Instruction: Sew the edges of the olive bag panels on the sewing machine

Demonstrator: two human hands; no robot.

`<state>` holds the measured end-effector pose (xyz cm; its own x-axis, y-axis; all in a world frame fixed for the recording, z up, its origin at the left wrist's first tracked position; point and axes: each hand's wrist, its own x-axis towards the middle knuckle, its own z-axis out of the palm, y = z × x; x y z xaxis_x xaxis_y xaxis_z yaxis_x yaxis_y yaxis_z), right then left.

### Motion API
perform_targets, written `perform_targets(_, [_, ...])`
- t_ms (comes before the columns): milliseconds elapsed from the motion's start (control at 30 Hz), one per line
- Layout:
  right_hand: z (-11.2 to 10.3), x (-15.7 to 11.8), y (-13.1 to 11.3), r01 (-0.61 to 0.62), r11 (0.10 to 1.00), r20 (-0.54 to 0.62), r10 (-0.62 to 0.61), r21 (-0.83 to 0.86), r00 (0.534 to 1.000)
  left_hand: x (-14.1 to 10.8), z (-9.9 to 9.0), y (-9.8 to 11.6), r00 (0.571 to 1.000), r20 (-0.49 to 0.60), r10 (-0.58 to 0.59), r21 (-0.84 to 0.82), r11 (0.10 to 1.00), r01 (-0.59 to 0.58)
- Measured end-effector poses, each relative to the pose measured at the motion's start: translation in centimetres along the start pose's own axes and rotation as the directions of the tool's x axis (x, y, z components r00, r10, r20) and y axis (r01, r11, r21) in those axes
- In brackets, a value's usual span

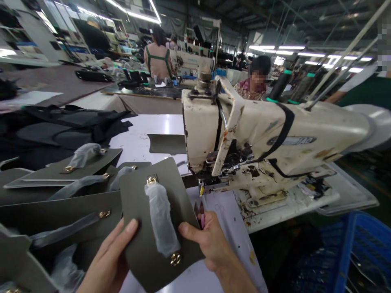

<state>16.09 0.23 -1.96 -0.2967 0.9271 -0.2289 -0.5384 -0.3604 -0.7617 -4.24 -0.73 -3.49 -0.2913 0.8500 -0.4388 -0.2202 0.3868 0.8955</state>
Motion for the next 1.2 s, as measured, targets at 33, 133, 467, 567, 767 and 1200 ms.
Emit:
perform_targets(33, [0.2, 0.5, -0.1, -0.013, 1.000, 0.000, 0.013, 0.007, 1.000, -0.1, 0.2, -0.2, 0.993, 0.019, -0.115, -0.081, 0.990, 0.116])
perform_targets(133, [0.4, 1.3, -0.7, -0.031, 0.999, -0.022, 0.031, -0.013, 0.999, -0.2, 1.7, 0.2, 0.970, 0.036, -0.239, -0.176, 0.954, 0.242])
perform_targets(467, [-2.4, -1.6, -1.6, -0.017, 0.978, -0.239, -0.034, -0.208, 0.971, 3.7, 5.4, 3.9, 0.994, 0.101, -0.041, -0.175, 0.983, 0.058])
perform_targets(567, [-2.6, -1.5, -1.5, -0.019, 0.965, -0.291, -0.061, -0.263, 0.955, 4.8, 5.9, 4.2, 0.990, 0.135, 0.029, -0.192, 0.981, -0.002])
perform_targets(767, [-2.7, 0.2, -0.5, -0.045, 0.944, -0.345, -0.075, -0.328, 0.936, 6.6, 6.7, 4.1, 0.985, 0.115, 0.127, -0.219, 0.971, -0.100])
perform_targets(1200, [-2.4, 1.7, 0.6, 0.132, 0.946, -0.363, -0.239, -0.295, 0.900, 7.9, 6.2, 3.9, 0.985, 0.170, -0.024, -0.273, 0.960, 0.070])
